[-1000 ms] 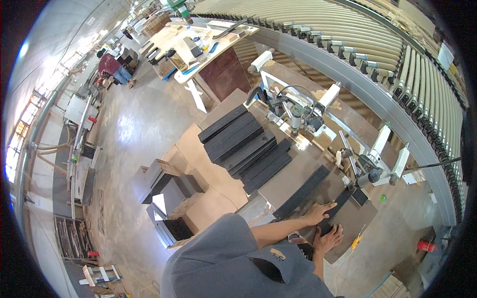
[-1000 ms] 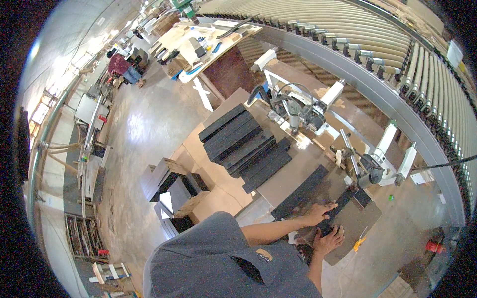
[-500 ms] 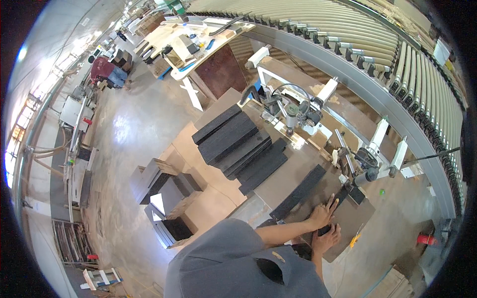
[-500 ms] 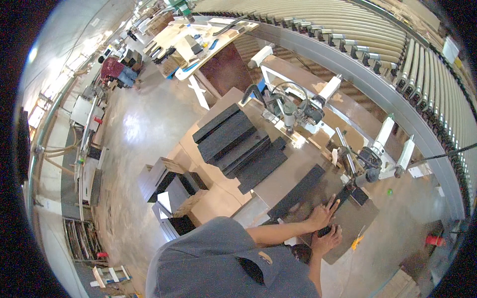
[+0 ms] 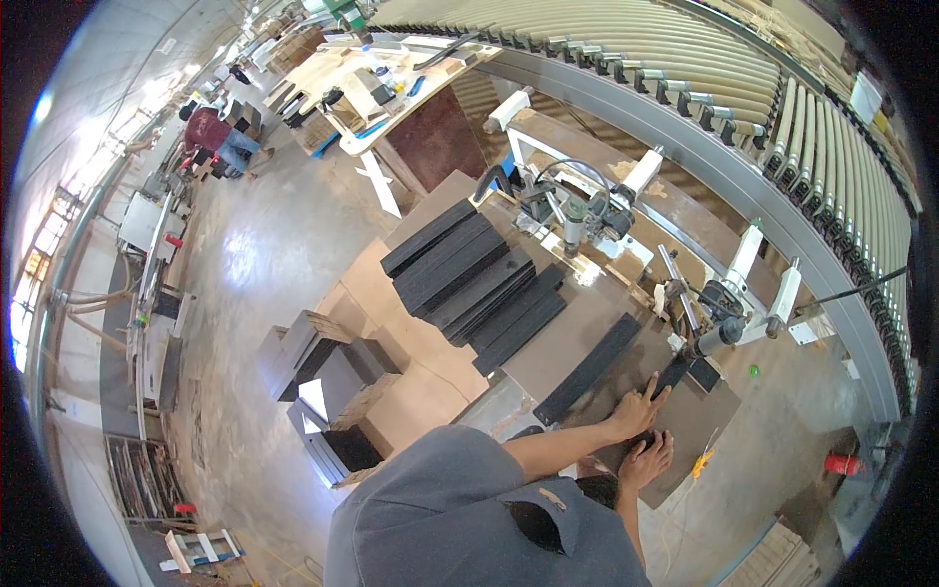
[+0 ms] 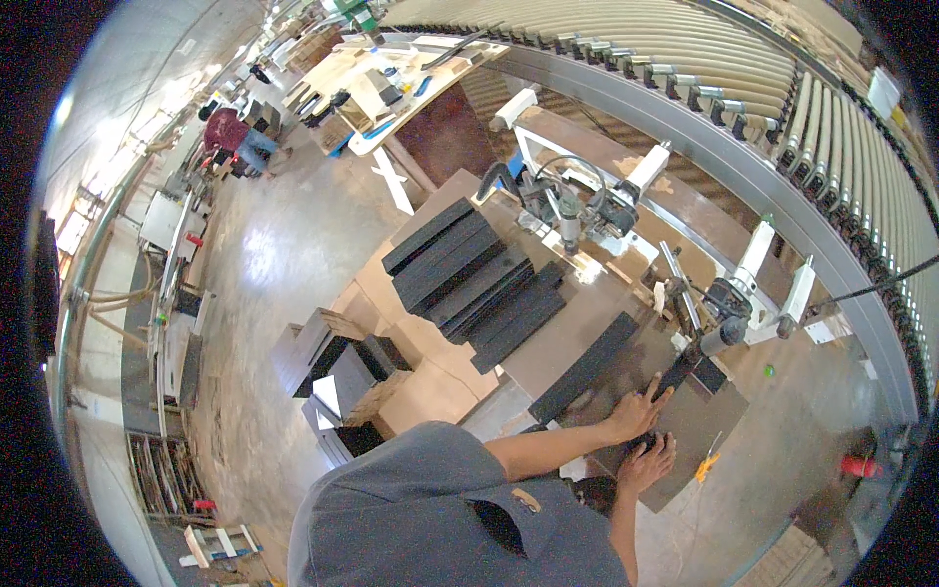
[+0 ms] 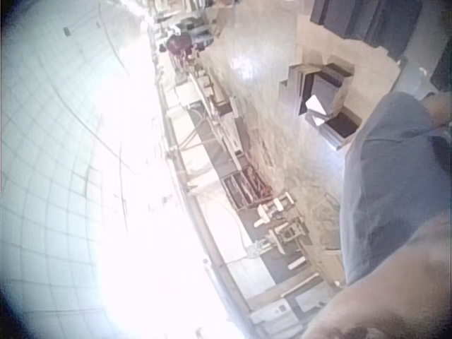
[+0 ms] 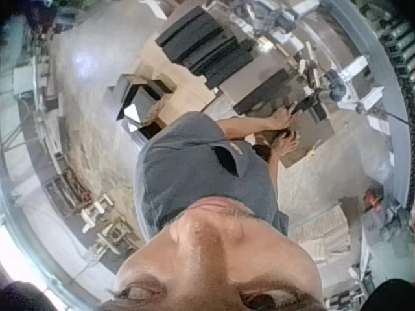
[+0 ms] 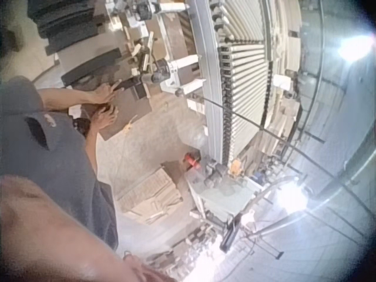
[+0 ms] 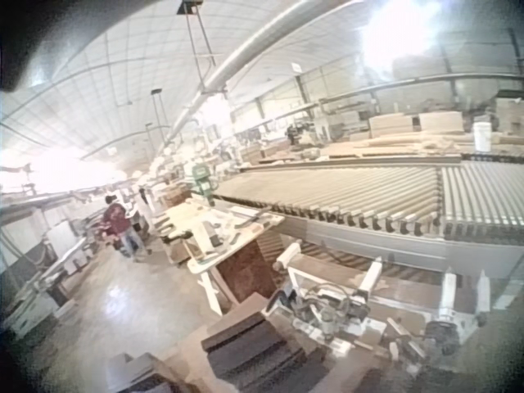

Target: The person picks up several black rectangular blocks from a workspace and stacks them on a nearby surface.

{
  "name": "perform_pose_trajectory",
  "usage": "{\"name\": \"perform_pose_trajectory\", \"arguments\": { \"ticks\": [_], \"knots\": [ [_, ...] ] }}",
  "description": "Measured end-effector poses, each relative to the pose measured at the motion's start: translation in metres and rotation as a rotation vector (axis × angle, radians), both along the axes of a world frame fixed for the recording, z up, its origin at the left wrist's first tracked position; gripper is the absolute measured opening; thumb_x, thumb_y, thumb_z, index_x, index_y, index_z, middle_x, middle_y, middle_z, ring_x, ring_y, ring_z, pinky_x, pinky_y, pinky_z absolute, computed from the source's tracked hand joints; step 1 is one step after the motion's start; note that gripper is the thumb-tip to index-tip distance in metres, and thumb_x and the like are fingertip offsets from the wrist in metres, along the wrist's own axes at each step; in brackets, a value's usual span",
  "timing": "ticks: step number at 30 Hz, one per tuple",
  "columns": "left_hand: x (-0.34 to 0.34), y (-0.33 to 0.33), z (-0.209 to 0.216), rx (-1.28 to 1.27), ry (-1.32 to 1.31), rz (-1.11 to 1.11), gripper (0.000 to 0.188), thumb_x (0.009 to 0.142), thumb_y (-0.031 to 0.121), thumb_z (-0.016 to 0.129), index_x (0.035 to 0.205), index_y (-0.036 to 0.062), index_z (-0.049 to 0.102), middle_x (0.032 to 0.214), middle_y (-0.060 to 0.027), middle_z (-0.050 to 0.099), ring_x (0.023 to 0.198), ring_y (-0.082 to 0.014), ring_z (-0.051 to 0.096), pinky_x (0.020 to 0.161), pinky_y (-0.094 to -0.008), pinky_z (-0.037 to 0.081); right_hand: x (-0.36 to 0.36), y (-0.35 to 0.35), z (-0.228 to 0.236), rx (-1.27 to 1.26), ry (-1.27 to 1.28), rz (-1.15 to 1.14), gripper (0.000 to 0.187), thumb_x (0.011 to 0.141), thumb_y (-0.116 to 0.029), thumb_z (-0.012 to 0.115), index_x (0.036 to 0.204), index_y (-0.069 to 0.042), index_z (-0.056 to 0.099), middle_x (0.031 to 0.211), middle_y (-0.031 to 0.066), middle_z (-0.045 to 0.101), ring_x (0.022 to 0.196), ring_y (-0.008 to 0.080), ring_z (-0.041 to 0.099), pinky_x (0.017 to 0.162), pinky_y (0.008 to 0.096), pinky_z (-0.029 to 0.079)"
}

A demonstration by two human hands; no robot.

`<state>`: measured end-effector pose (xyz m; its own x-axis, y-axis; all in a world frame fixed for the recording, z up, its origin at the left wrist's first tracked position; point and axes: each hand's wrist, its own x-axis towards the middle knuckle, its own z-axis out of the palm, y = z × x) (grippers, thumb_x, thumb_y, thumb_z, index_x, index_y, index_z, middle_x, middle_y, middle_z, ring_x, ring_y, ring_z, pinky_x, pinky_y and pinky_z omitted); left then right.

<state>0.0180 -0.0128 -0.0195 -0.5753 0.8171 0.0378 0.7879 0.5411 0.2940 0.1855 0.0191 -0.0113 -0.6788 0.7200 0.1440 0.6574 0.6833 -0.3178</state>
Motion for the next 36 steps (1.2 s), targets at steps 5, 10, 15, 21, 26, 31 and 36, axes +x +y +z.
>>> {"name": "perform_pose_trajectory", "arguments": {
  "ticks": [5, 10, 15, 21, 26, 31, 36],
  "knots": [
    [0.003, -0.049, 0.034, 0.025, -0.217, 0.023, 0.093, 0.102, 0.032, 0.077, 0.183, 0.0119, 0.036, 0.18, -0.0351, 0.041, 0.1, -0.0489, 0.078, 0.089, -0.057, 0.065, -0.007, -0.004, -0.007, 0.008, 0.034, -0.015, 0.049, 0.119, -0.045, 0.053, 0.151, -0.011, 0.066, 0.172, 0.0164, 0.056, 0.16, 0.0419, 0.048, 0.133, 0.0584, 0.032],
    [-0.013, -0.084, 0.141, 0.028, -0.377, 0.026, 0.086, 0.103, 0.044, 0.069, 0.178, 0.0097, 0.044, 0.178, -0.0317, 0.048, 0.119, -0.0514, 0.078, 0.098, -0.0601, 0.066, -0.007, 0.008, 0.013, -0.035, 0.059, -0.062, 0.046, 0.107, -0.033, 0.073, 0.145, -0.007, 0.071, 0.163, 0.0185, 0.065, 0.154, 0.0429, 0.056, 0.13, 0.0595, 0.04],
    [-0.053, -0.157, 0.201, 0.262, -0.201, 0.115, 0.079, 0.094, 0.036, 0.078, 0.166, 0.0091, 0.059, 0.176, -0.0218, 0.053, 0.101, -0.0462, 0.079, 0.091, -0.0564, 0.063, -0.01, 0.006, 0.012, -0.094, -0.026, -0.08, 0.047, 0.106, -0.03, 0.07, 0.149, -0.013, 0.068, 0.172, 0.0135, 0.054, 0.162, 0.0404, 0.046, 0.135, 0.0589, 0.034],
    [-0.09, -0.191, 0.174, 0.198, -0.059, 0.124, 0.077, 0.092, 0.032, 0.081, 0.163, 0.0093, 0.062, 0.174, -0.0236, 0.056, 0.11, -0.0421, 0.08, 0.093, -0.0524, 0.063, -0.009, 0.004, 0.015, -0.048, 0.055, -0.043, 0.046, 0.107, -0.031, 0.067, 0.148, -0.011, 0.066, 0.168, 0.0138, 0.055, 0.159, 0.0421, 0.047, 0.135, 0.0598, 0.033],
    [-0.097, -0.2, 0.158, 0.134, -0.061, 0.085, 0.077, 0.091, 0.034, 0.081, 0.164, 0.0166, 0.063, 0.176, -0.0199, 0.057, 0.099, -0.0375, 0.083, 0.086, -0.0496, 0.061, -0.011, 0.001, 0.015, -0.067, 0.044, -0.044, 0.046, 0.107, -0.032, 0.067, 0.148, -0.012, 0.065, 0.168, 0.0135, 0.055, 0.159, 0.0417, 0.047, 0.135, 0.0597, 0.034],
    [-0.097, -0.191, 0.163, 0.11, -0.063, 0.089, 0.073, 0.101, 0.049, 0.079, 0.166, 0.0194, 0.062, 0.169, -0.018, 0.063, 0.111, -0.0399, 0.081, 0.1, -0.0524, 0.062, -0.008, 0.003, 0.014, -0.061, 0.03, -0.047, 0.046, 0.107, -0.032, 0.068, 0.148, -0.012, 0.065, 0.169, 0.0125, 0.054, 0.16, 0.0409, 0.047, 0.135, 0.0594, 0.033],
    [-0.134, -0.226, 0.135, 0.183, 0.111, 0.358, 0.071, 0.097, 0.04, 0.085, 0.157, 0.0069, 0.067, 0.15, -0.0192, 0.074, 0.123, -0.0409, 0.074, 0.11, -0.055, 0.055, -0.013, 0.003, 0.022, -0.118, 0.022, -0.064, 0.045, 0.105, -0.027, 0.071, 0.147, -0.011, 0.068, 0.168, 0.014, 0.057, 0.16, 0.0422, 0.048, 0.133, 0.0593, 0.036]
  ]
}}
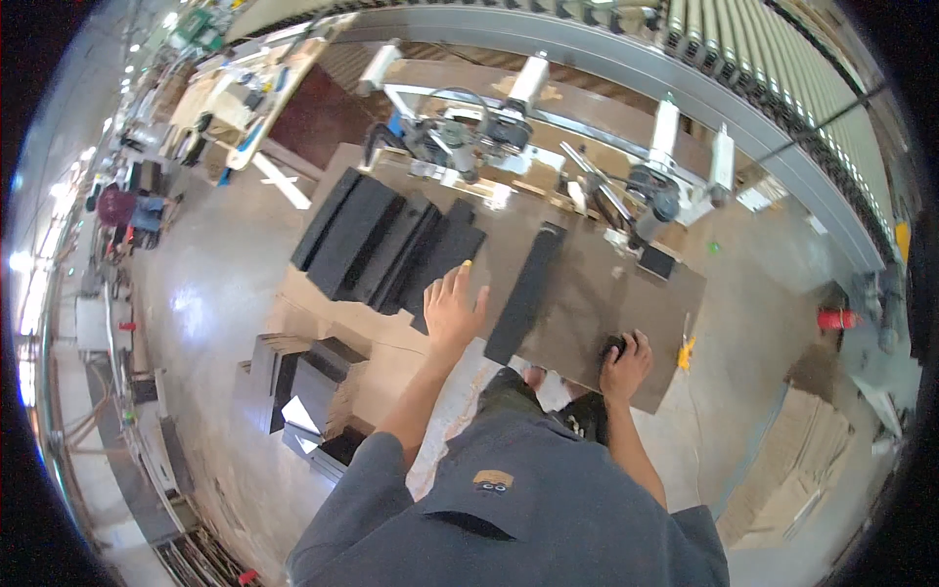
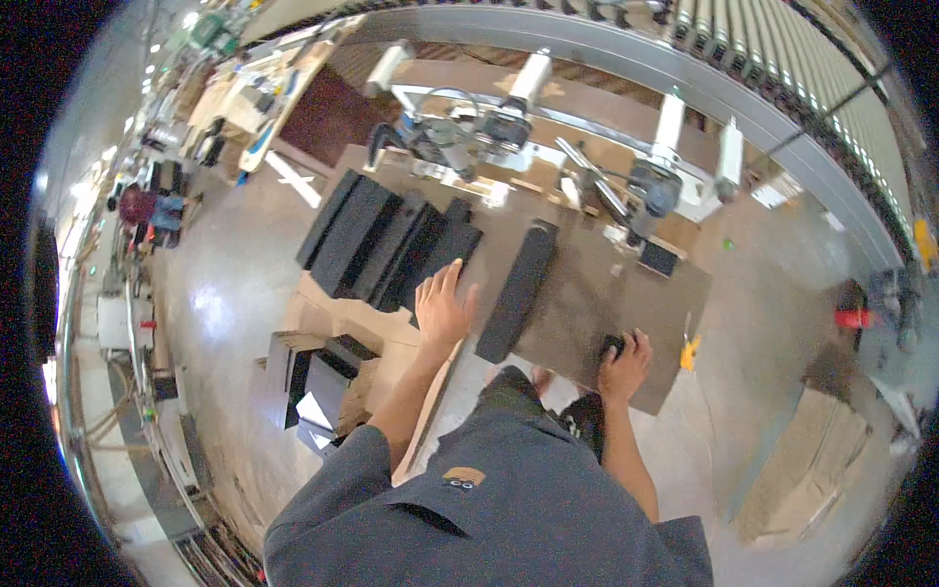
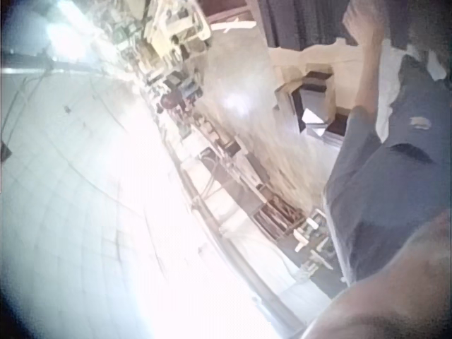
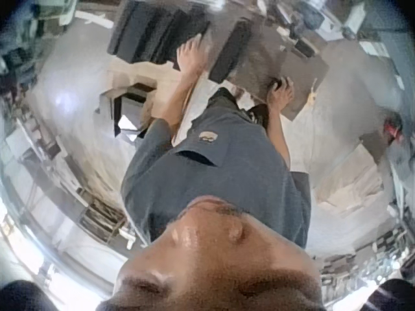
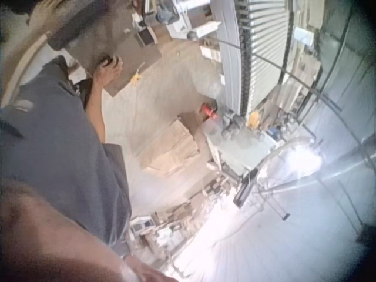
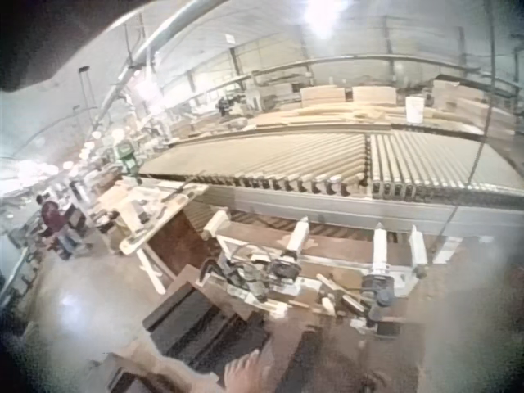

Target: The person picks up several black rectangular blocks from a workspace and stacks them on a nearby surface.

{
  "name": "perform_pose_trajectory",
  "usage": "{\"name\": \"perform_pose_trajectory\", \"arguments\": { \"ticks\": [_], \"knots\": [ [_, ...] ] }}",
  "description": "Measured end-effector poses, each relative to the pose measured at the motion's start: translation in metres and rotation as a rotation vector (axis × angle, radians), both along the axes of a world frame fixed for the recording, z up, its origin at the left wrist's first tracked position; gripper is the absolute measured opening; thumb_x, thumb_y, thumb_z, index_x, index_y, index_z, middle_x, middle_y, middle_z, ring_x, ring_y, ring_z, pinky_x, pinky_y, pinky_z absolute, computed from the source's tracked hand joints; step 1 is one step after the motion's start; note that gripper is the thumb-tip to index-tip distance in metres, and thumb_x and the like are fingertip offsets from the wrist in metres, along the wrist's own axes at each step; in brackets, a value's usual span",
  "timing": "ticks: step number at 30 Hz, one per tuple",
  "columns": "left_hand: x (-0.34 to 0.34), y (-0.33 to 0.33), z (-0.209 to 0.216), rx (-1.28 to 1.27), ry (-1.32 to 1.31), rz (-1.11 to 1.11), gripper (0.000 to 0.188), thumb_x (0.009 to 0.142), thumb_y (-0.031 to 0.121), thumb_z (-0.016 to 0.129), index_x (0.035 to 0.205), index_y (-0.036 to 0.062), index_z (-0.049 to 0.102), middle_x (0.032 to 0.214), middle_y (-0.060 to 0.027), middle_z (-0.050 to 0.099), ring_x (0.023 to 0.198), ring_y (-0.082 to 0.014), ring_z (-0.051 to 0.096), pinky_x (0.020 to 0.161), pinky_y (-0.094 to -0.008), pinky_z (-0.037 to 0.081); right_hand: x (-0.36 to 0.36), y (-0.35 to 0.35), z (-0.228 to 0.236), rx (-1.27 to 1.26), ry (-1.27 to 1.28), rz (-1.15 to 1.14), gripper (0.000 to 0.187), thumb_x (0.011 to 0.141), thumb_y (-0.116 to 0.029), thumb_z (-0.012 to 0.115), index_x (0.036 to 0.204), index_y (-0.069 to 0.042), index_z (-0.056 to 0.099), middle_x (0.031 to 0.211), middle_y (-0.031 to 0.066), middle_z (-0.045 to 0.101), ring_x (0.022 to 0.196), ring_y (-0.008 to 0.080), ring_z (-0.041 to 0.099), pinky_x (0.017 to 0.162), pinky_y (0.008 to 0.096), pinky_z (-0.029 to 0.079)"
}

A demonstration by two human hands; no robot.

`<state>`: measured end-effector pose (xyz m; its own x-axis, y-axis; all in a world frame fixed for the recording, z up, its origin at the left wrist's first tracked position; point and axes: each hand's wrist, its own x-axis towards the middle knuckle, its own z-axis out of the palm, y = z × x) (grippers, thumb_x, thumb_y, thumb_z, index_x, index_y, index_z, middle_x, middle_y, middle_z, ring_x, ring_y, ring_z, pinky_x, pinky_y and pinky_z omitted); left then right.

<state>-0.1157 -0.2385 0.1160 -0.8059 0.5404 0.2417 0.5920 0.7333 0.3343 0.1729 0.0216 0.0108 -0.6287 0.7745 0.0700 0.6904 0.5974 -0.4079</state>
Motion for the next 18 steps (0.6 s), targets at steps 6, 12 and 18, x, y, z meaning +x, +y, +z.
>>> {"name": "perform_pose_trajectory", "arguments": {
  "ticks": [6, 12, 18],
  "knots": [
    [-0.039, -0.052, -0.063, -0.414, -0.063, 0.25, 0.077, 0.097, 0.042, 0.079, 0.162, 0.0032, 0.063, 0.163, -0.0248, 0.062, 0.139, -0.0432, 0.065, 0.125, -0.0549, 0.048, 0.003, -0.004, -0.023, 0.127, 0.059, 0.04, 0.044, 0.11, -0.032, 0.067, 0.148, -0.011, 0.069, 0.167, 0.0172, 0.06, 0.156, 0.0421, 0.052, 0.132, 0.0574, 0.037],
    [-0.015, -0.061, -0.091, -0.321, 0.133, 0.173, 0.074, 0.101, 0.036, 0.075, 0.163, -0.0001, 0.06, 0.167, -0.0213, 0.062, 0.139, -0.0394, 0.065, 0.126, -0.0515, 0.048, 0.011, 0.001, -0.029, 0.131, 0.022, 0.048, 0.047, 0.115, -0.043, 0.058, 0.151, -0.015, 0.068, 0.169, 0.0149, 0.059, 0.158, 0.0407, 0.051, 0.134, 0.0568, 0.034],
    [0.002, -0.069, -0.082, -0.168, 0.11, 0.204, 0.073, 0.098, 0.033, 0.081, 0.163, 0.0037, 0.062, 0.153, -0.017, 0.067, 0.132, -0.0366, 0.065, 0.122, -0.0516, 0.049, 0.015, 0.01, -0.037, 0.174, 0.061, 0.074, 0.048, 0.116, -0.044, 0.056, 0.151, -0.014, 0.067, 0.169, 0.0148, 0.059, 0.158, 0.0415, 0.05, 0.133, 0.0573, 0.035]
  ]
}}
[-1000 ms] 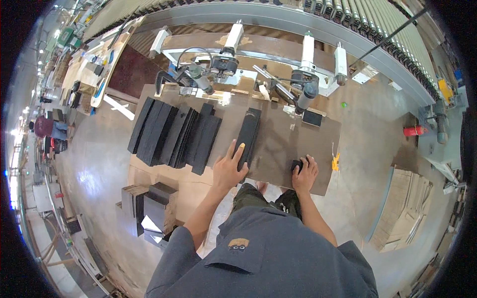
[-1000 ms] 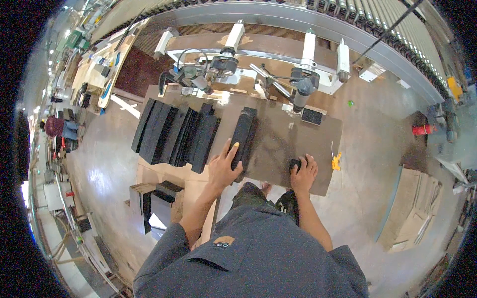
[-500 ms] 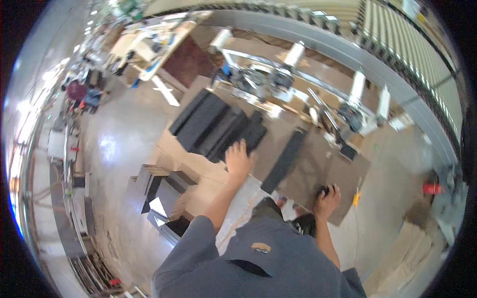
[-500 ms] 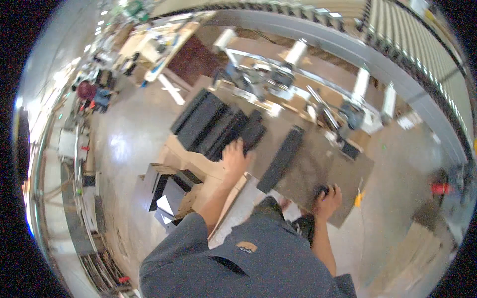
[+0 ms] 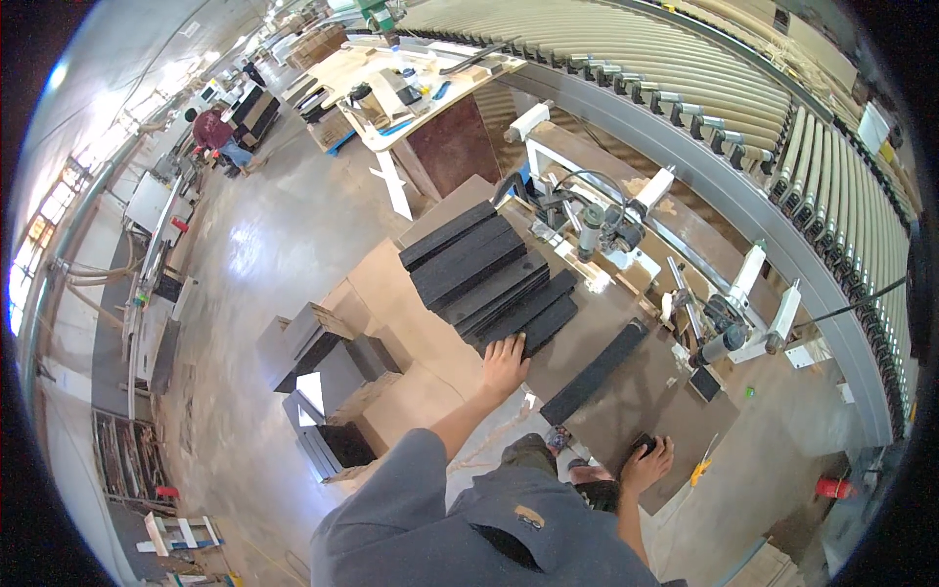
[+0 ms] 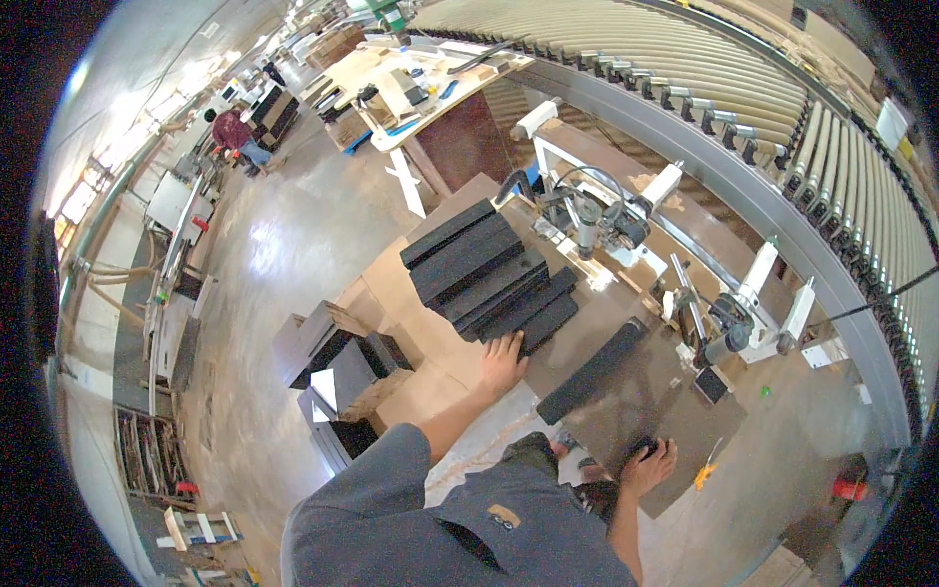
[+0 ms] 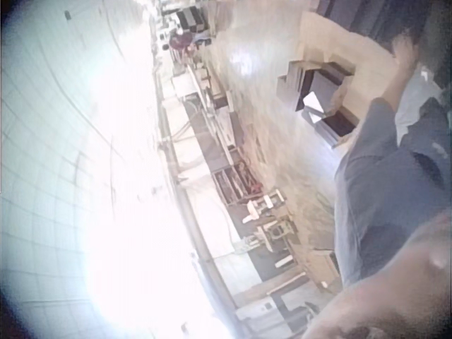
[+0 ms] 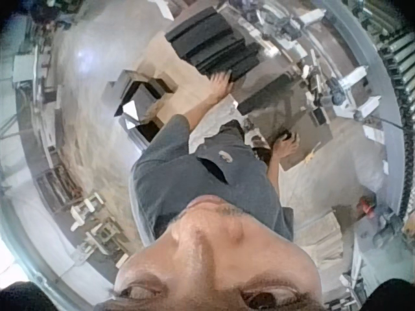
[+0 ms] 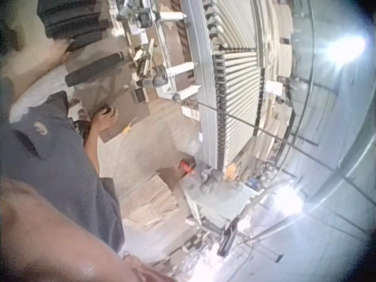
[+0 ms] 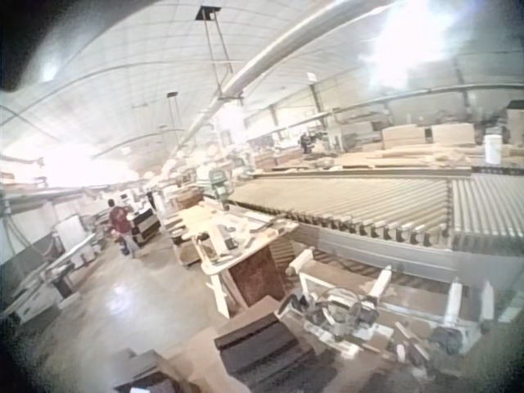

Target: The person picks up several black rectangular blocks from a workspace and stacks them on a nearby surface.

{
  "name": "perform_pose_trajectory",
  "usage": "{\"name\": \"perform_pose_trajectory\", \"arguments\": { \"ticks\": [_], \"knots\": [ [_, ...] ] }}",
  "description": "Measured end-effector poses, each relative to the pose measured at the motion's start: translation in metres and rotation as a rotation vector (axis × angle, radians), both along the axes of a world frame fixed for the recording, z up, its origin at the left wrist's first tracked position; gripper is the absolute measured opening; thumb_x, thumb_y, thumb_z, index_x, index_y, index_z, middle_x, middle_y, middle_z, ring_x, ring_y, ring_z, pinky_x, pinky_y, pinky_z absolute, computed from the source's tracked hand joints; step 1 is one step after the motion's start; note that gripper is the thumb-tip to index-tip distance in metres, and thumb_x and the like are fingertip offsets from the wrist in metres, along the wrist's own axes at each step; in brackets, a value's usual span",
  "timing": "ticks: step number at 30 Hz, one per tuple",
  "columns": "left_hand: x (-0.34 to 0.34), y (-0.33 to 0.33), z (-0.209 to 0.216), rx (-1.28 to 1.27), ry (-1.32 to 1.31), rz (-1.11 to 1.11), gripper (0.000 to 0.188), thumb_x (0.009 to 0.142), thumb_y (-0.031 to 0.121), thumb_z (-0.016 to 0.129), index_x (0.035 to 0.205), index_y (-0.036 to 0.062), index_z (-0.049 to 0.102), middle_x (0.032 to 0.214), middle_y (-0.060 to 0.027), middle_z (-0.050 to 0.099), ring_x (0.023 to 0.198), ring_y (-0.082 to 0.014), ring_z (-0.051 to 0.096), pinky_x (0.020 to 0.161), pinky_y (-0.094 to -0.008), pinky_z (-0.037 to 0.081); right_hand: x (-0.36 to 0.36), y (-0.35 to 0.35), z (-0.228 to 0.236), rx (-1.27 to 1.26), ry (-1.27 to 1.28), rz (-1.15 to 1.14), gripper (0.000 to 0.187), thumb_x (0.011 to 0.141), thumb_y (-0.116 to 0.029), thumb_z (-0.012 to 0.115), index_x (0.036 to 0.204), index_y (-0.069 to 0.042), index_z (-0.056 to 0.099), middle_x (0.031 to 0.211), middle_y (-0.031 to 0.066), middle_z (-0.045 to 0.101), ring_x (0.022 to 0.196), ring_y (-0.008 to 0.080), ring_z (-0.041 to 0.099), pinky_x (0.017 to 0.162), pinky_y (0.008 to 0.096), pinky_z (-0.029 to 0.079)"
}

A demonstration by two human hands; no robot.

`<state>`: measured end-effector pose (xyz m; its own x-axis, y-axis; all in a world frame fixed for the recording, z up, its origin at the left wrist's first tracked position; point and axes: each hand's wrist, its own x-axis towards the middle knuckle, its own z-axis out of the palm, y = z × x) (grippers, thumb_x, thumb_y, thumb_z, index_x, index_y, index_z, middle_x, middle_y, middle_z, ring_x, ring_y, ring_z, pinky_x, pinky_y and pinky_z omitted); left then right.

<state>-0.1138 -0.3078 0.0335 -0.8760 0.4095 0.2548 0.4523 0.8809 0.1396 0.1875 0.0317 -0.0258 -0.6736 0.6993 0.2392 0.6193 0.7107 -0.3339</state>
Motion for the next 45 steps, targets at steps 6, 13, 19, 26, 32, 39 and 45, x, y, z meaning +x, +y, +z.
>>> {"name": "perform_pose_trajectory", "arguments": {
  "ticks": [6, 13, 19, 26, 32, 39, 45],
  "knots": [
    [0.012, -0.016, 0.0, 0.098, -0.045, 0.143, 0.077, 0.093, 0.035, 0.087, 0.16, 0.0058, 0.063, 0.141, -0.0168, 0.067, 0.13, -0.038, 0.064, 0.119, -0.0528, 0.048, -0.003, -0.013, 0.011, -0.017, -0.026, -0.017, 0.048, 0.116, -0.044, 0.056, 0.152, -0.013, 0.066, 0.17, 0.0147, 0.058, 0.158, 0.0415, 0.051, 0.133, 0.0576, 0.035],
    [0.015, -0.012, 0.063, 0.329, -0.166, 0.195, 0.08, 0.09, 0.031, 0.092, 0.162, 0.0127, 0.062, 0.128, -0.0167, 0.066, 0.127, -0.0407, 0.062, 0.114, -0.0539, 0.05, -0.004, -0.01, 0.008, 0.005, -0.078, -0.015, 0.05, 0.118, -0.046, 0.052, 0.153, -0.012, 0.065, 0.171, 0.0147, 0.057, 0.157, 0.0417, 0.051, 0.132, 0.0568, 0.036],
    [0.079, 0.082, 0.213, 0.768, -0.549, 0.085, 0.081, 0.093, 0.028, 0.091, 0.165, 0.0086, 0.059, 0.128, -0.0201, 0.065, 0.118, -0.038, 0.068, 0.101, -0.0482, 0.06, -0.003, -0.011, 0.017, -0.023, -0.05, -0.03, 0.053, 0.118, -0.048, 0.053, 0.153, -0.011, 0.065, 0.17, 0.015, 0.057, 0.157, 0.0416, 0.052, 0.131, 0.0572, 0.037],
    [0.173, 0.194, 0.129, 0.851, -0.784, -0.159, 0.074, 0.098, 0.03, 0.086, 0.163, 0.0084, 0.06, 0.137, -0.0216, 0.063, 0.129, -0.0396, 0.066, 0.113, -0.0477, 0.055, 0.001, -0.007, 0.004, 0.025, -0.034, -0.009, 0.051, 0.116, -0.05, 0.054, 0.148, -0.011, 0.066, 0.167, 0.0127, 0.06, 0.154, 0.0412, 0.054, 0.13, 0.0572, 0.038],
    [0.169, 0.248, 0.045, 0.505, -0.738, -0.069, 0.067, 0.099, 0.025, 0.08, 0.158, 0.0023, 0.058, 0.14, -0.0315, 0.063, 0.132, -0.0531, 0.062, 0.118, -0.0635, 0.047, -0.011, -0.002, 0.037, -0.24, 0.122, -0.03, 0.046, 0.099, -0.025, 0.079, 0.141, -0.006, 0.076, 0.16, 0.0174, 0.065, 0.152, 0.042, 0.055, 0.131, 0.0571, 0.04],
    [0.147, 0.281, -0.012, 0.294, -0.317, -0.114, 0.067, 0.101, 0.039, 0.08, 0.159, 0.0106, 0.063, 0.131, -0.0205, 0.065, 0.126, -0.0465, 0.061, 0.112, -0.0605, 0.045, -0.008, 0.002, 0.03, -0.182, 0.018, -0.095, 0.047, 0.103, -0.033, 0.074, 0.145, -0.014, 0.069, 0.165, 0.011, 0.059, 0.161, 0.0379, 0.048, 0.137, 0.059, 0.032],
    [0.147, 0.283, -0.021, 0.243, -0.32, -0.306, 0.068, 0.103, 0.044, 0.081, 0.16, 0.0118, 0.063, 0.128, -0.0201, 0.065, 0.125, -0.0458, 0.061, 0.11, -0.0607, 0.045, -0.003, -0.001, 0.034, -0.218, 0.01, -0.084, 0.05, 0.104, -0.034, 0.074, 0.148, -0.011, 0.067, 0.167, 0.012, 0.057, 0.164, 0.0368, 0.046, 0.139, 0.0582, 0.032]
  ]
}}
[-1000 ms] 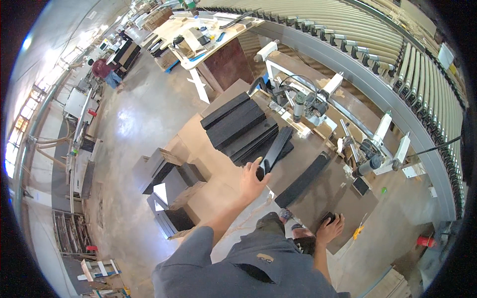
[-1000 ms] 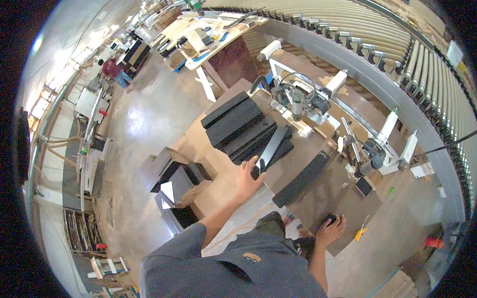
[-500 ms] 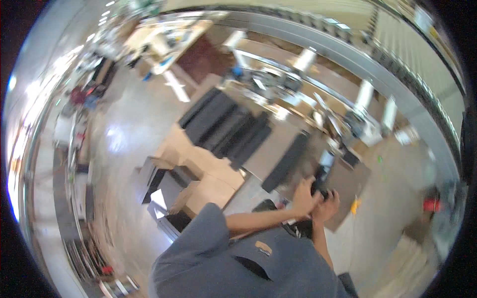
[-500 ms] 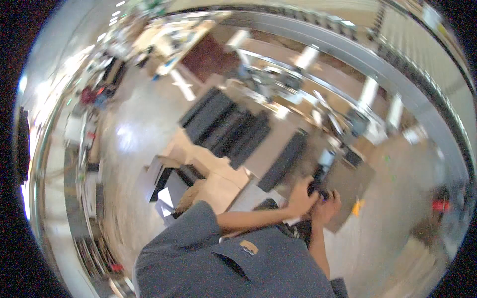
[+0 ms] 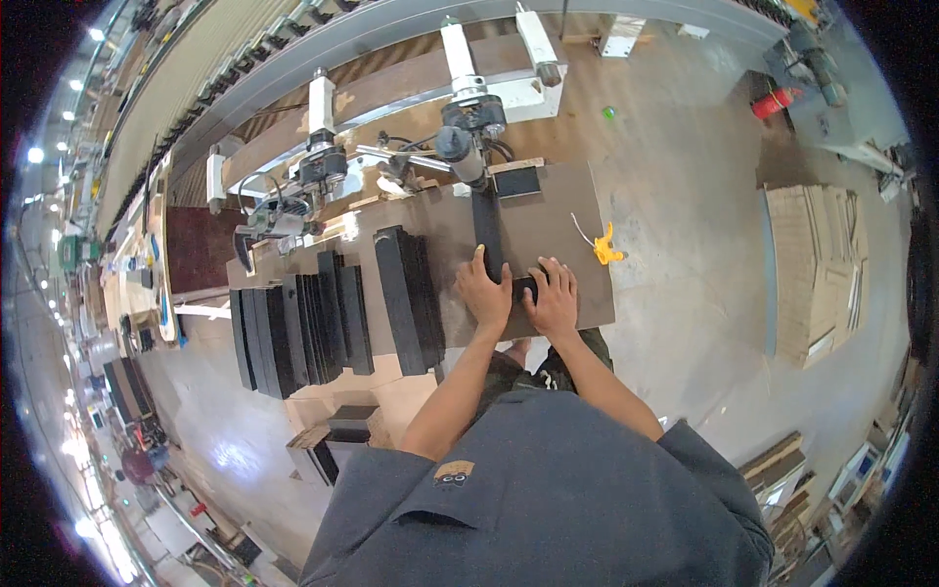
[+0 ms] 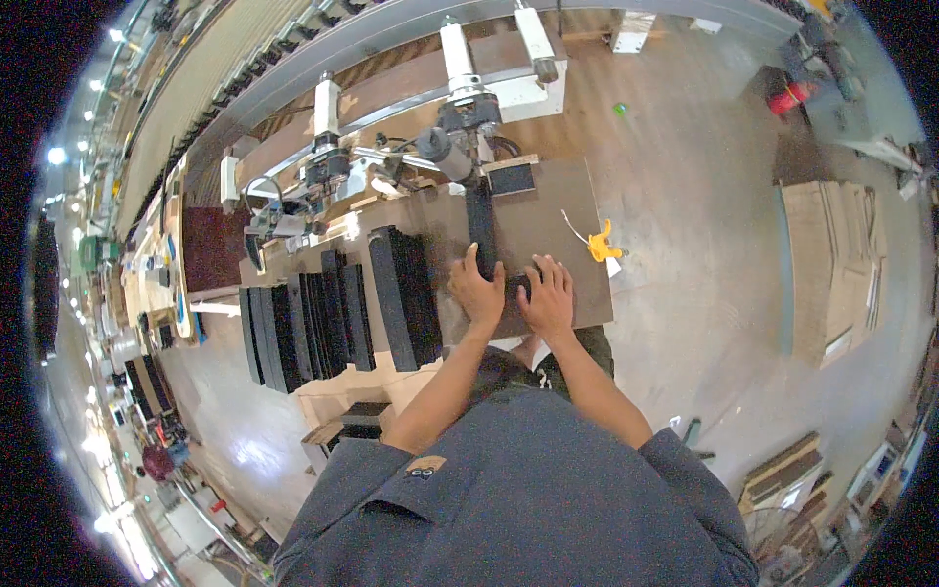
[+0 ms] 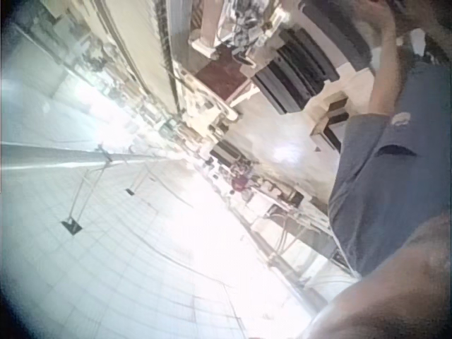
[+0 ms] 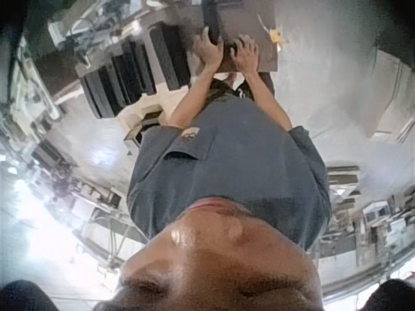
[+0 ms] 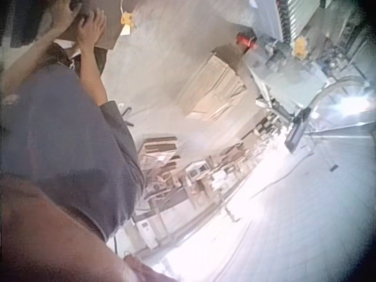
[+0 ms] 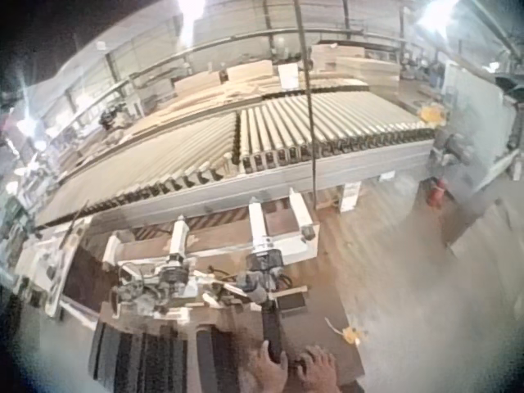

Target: The person picks up several black rectangular blocks from a workspace and stacks them on a nearby surface.

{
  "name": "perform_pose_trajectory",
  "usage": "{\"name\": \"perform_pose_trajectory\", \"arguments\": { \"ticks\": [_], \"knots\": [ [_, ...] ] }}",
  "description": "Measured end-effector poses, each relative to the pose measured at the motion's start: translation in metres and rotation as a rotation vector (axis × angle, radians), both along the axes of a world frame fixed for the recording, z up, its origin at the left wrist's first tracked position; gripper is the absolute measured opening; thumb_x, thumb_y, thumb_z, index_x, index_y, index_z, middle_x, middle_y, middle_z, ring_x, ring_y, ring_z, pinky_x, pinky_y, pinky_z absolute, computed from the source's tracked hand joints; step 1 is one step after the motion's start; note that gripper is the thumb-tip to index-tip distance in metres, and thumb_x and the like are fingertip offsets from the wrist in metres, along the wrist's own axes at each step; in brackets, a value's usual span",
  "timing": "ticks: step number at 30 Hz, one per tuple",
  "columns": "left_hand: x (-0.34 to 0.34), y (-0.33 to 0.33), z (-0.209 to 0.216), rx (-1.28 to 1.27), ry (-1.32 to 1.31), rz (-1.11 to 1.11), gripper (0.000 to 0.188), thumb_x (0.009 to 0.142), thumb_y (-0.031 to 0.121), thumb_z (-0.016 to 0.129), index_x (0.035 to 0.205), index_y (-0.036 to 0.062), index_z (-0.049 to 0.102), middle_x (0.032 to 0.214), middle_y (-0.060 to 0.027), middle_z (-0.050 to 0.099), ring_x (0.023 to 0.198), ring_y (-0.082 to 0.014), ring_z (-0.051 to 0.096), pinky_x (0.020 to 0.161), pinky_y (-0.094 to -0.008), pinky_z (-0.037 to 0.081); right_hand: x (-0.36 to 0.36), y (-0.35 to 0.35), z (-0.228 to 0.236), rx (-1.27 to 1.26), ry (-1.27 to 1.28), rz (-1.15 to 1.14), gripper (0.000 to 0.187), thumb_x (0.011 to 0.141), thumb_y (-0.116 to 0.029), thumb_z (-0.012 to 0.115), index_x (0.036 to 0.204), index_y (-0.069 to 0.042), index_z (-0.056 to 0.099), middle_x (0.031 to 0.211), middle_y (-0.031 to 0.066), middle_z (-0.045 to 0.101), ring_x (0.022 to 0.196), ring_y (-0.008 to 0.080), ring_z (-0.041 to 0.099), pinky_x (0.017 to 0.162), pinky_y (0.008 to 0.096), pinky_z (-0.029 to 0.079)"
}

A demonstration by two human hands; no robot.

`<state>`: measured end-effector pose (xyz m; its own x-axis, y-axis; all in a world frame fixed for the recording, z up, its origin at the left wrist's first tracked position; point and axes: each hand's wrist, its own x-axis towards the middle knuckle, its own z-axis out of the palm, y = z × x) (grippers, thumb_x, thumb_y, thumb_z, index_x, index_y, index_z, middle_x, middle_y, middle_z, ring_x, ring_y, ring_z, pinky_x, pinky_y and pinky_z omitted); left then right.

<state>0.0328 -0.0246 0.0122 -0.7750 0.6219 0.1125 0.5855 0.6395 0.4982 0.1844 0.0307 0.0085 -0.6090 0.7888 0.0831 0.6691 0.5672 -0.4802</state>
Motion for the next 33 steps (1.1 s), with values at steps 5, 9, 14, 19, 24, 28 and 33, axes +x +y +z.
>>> {"name": "perform_pose_trajectory", "arguments": {
  "ticks": [5, 9, 14, 19, 24, 28, 33],
  "knots": [
    [-0.005, 0.01, -0.02, 0.139, 0.137, -0.114, 0.068, 0.108, 0.048, 0.077, 0.164, 0.0123, 0.062, 0.133, -0.0204, 0.067, 0.128, -0.0444, 0.062, 0.107, -0.06, 0.046, -0.002, 0.001, 0.002, -0.026, -0.017, 0.021, 0.058, 0.098, -0.039, 0.078, 0.148, -0.011, 0.067, 0.168, 0.0112, 0.056, 0.165, 0.0366, 0.045, 0.14, 0.0586, 0.03],
    [-0.012, 0.014, -0.026, 0.114, 0.081, -0.113, 0.063, 0.112, 0.043, 0.077, 0.167, 0.0155, 0.062, 0.126, -0.0205, 0.064, 0.12, -0.0447, 0.063, 0.102, -0.0576, 0.046, -0.002, 0.002, 0.008, -0.045, -0.047, 0.084, 0.072, 0.089, -0.049, 0.085, 0.148, -0.011, 0.067, 0.168, 0.0101, 0.056, 0.165, 0.0356, 0.044, 0.141, 0.0603, 0.027],
    [-0.01, 0.018, -0.028, 0.104, 0.087, -0.166, 0.049, 0.116, 0.037, 0.072, 0.161, 0.0173, 0.066, 0.12, -0.018, 0.057, 0.113, -0.04, 0.055, 0.102, -0.0563, 0.044, -0.003, 0.003, 0.005, -0.043, -0.027, 0.08, 0.08, 0.085, -0.054, 0.089, 0.148, -0.011, 0.066, 0.167, 0.0094, 0.056, 0.165, 0.0351, 0.044, 0.14, 0.0611, 0.027],
    [-0.007, 0.022, -0.03, 0.106, 0.103, -0.146, 0.042, 0.118, 0.036, 0.069, 0.157, 0.0208, 0.067, 0.124, -0.0184, 0.056, 0.115, -0.0418, 0.056, 0.104, -0.0583, 0.044, -0.005, 0.002, -0.005, 0.007, -0.067, 0.082, 0.081, 0.084, -0.055, 0.09, 0.148, -0.012, 0.066, 0.167, 0.0091, 0.057, 0.165, 0.0352, 0.044, 0.139, 0.0616, 0.028],
    [-0.005, 0.022, -0.034, 0.063, 0.101, -0.124, 0.04, 0.118, 0.038, 0.068, 0.155, 0.0235, 0.067, 0.129, -0.0195, 0.058, 0.118, -0.044, 0.058, 0.104, -0.0596, 0.046, -0.006, 0.002, -0.007, 0.047, -0.043, 0.078, 0.075, 0.082, -0.048, 0.093, 0.142, -0.012, 0.067, 0.165, 0.0109, 0.057, 0.164, 0.0355, 0.044, 0.138, 0.0611, 0.028],
    [-0.003, 0.023, -0.037, 0.08, 0.104, -0.11, 0.04, 0.118, 0.038, 0.067, 0.155, 0.024, 0.066, 0.128, -0.0206, 0.058, 0.115, -0.0448, 0.059, 0.102, -0.0592, 0.048, -0.005, 0.0, -0.008, 0.04, -0.071, 0.085, 0.077, 0.081, -0.048, 0.093, 0.144, -0.012, 0.066, 0.165, 0.0111, 0.057, 0.163, 0.0359, 0.045, 0.138, 0.0614, 0.028],
    [-0.004, 0.025, -0.034, 0.112, 0.139, -0.117, 0.038, 0.118, 0.034, 0.069, 0.154, 0.0211, 0.069, 0.123, -0.0186, 0.055, 0.112, -0.0418, 0.056, 0.099, -0.057, 0.046, -0.005, 0.001, -0.007, 0.049, -0.044, 0.082, 0.079, 0.081, -0.047, 0.093, 0.145, -0.012, 0.066, 0.164, 0.0113, 0.057, 0.162, 0.0362, 0.045, 0.138, 0.0613, 0.028]
  ]
}}
